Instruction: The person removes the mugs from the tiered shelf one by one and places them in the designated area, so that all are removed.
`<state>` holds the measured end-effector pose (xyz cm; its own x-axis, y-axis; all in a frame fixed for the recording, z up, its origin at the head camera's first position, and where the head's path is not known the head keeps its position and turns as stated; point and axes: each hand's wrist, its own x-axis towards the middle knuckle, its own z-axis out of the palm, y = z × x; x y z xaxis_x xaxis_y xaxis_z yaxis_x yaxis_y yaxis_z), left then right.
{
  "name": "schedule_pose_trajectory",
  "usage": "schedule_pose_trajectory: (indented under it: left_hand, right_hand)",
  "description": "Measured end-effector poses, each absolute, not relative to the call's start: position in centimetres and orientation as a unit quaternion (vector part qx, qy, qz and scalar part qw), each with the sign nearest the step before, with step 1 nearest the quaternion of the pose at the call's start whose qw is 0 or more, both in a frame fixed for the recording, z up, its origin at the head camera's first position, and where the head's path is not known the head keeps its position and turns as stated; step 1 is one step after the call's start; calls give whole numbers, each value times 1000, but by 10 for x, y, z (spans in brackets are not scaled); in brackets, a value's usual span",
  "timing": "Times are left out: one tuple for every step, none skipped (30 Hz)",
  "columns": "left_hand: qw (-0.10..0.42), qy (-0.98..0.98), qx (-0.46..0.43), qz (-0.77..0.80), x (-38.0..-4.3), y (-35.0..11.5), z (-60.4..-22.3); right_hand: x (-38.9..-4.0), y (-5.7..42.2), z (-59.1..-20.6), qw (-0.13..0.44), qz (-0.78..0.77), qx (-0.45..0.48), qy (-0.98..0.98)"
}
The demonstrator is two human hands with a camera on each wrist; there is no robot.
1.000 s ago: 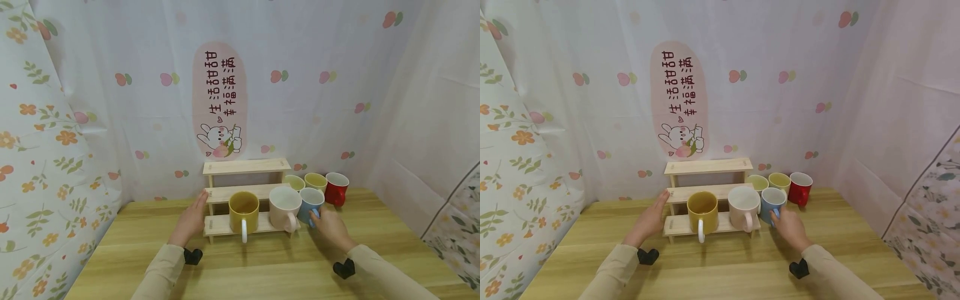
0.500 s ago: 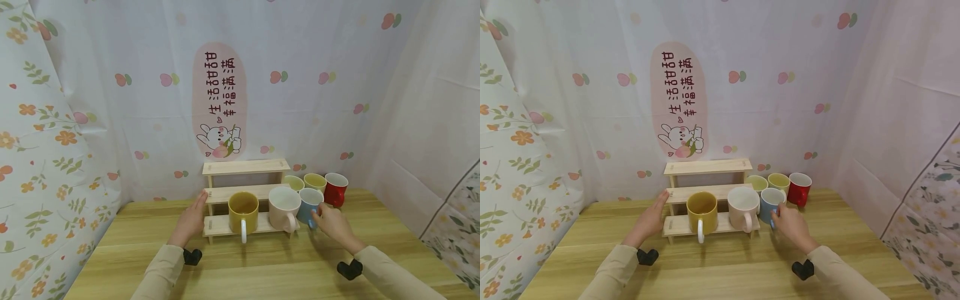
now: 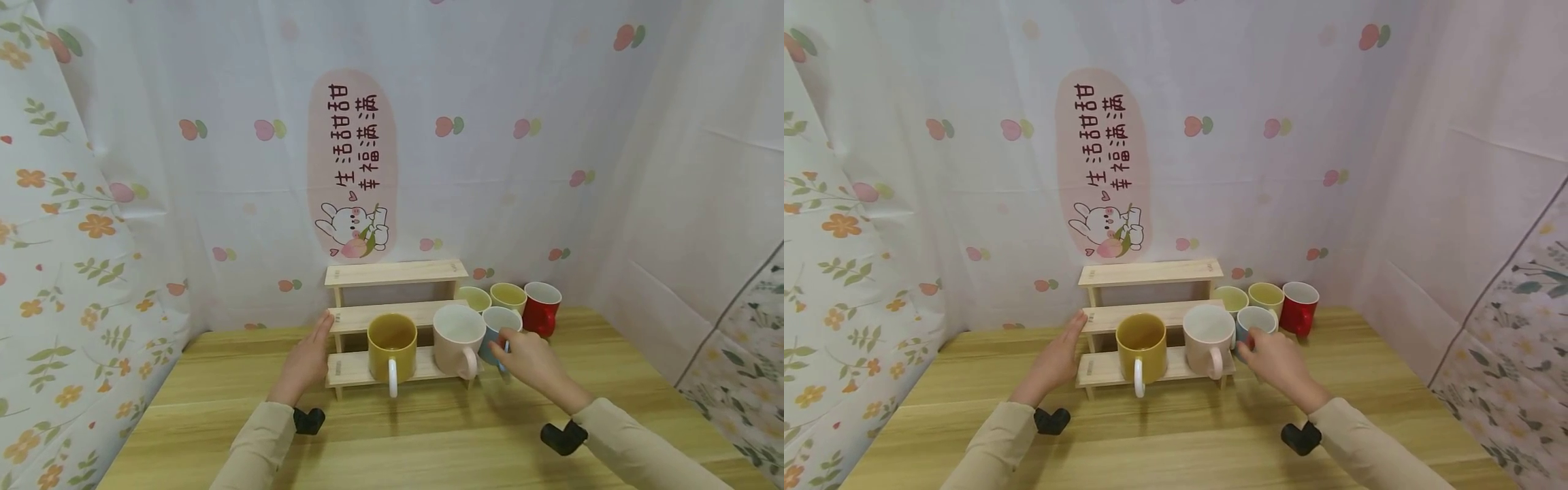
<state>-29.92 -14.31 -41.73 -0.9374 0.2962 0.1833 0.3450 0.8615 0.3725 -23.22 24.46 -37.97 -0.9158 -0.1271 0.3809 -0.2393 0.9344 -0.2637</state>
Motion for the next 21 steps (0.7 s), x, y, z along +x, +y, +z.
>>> schedule_pose_trajectory:
  left_hand:
    - [59,-963,-165,-204,-299,-143,-417]
    - [58,-964,-164,-203,-300,-144,-417]
    - [57,-964,-163,-204,-300,-144,-417]
    - [58,-964,-165,-203,-300,-144,-417]
    - [60,-963,-166,-203,-300,-143,-417]
    - [61,-963,-166,-201,-300,-143,-417]
    - [61,-964,-167,-200,-300,-143,-417]
    - [60,-964,-167,-200,-299,-143,-417]
    - [59,-964,-166,-199,-299,-143,-417]
    - [58,-965,-165,-197,-299,-142,-417]
    - [58,-965,-164,-196,-299,-142,-417]
    - [56,-965,-163,-196,-299,-142,-416]
    - [56,-965,-163,-196,-299,-142,-416]
    - [58,-966,-162,-195,-299,-142,-416]
    - [60,-965,-163,-195,-299,-143,-416]
    - [62,-965,-163,-194,-300,-143,-416]
    - [62,-965,-163,-196,-300,-143,-416]
    - [63,-964,-165,-197,-300,-143,-416]
    - [63,-964,-166,-197,-300,-143,-417]
    - [63,-964,-168,-198,-300,-143,-417]
    - [62,-963,-169,-199,-300,-143,-417]
  right_hand:
    - [-231,242,-378,184,156,96,-966]
    - [-230,240,-377,186,161,96,-965]
    - [-229,237,-375,187,166,94,-964]
    - [-227,235,-374,189,174,92,-962]
    - [-226,233,-373,191,180,90,-961]
    - [-224,230,-373,194,186,87,-959]
    - [-223,228,-372,198,191,85,-958]
    - [-221,225,-372,203,194,83,-956]
    - [-219,223,-372,209,195,82,-955]
    - [-218,220,-372,213,195,80,-954]
    - [-216,217,-372,218,196,80,-953]
    - [-215,214,-372,225,197,80,-951]
    - [-215,211,-372,229,201,78,-949]
    - [-214,208,-372,231,206,77,-948]
    - [-214,206,-373,233,214,75,-946]
    - [-214,203,-373,233,222,72,-944]
    - [-214,201,-374,233,229,71,-942]
    - [-214,199,-375,233,234,69,-941]
    - [-214,197,-377,231,239,67,-941]
    - [-214,196,-378,227,243,66,-941]
    - [-215,194,-380,224,246,66,-941]
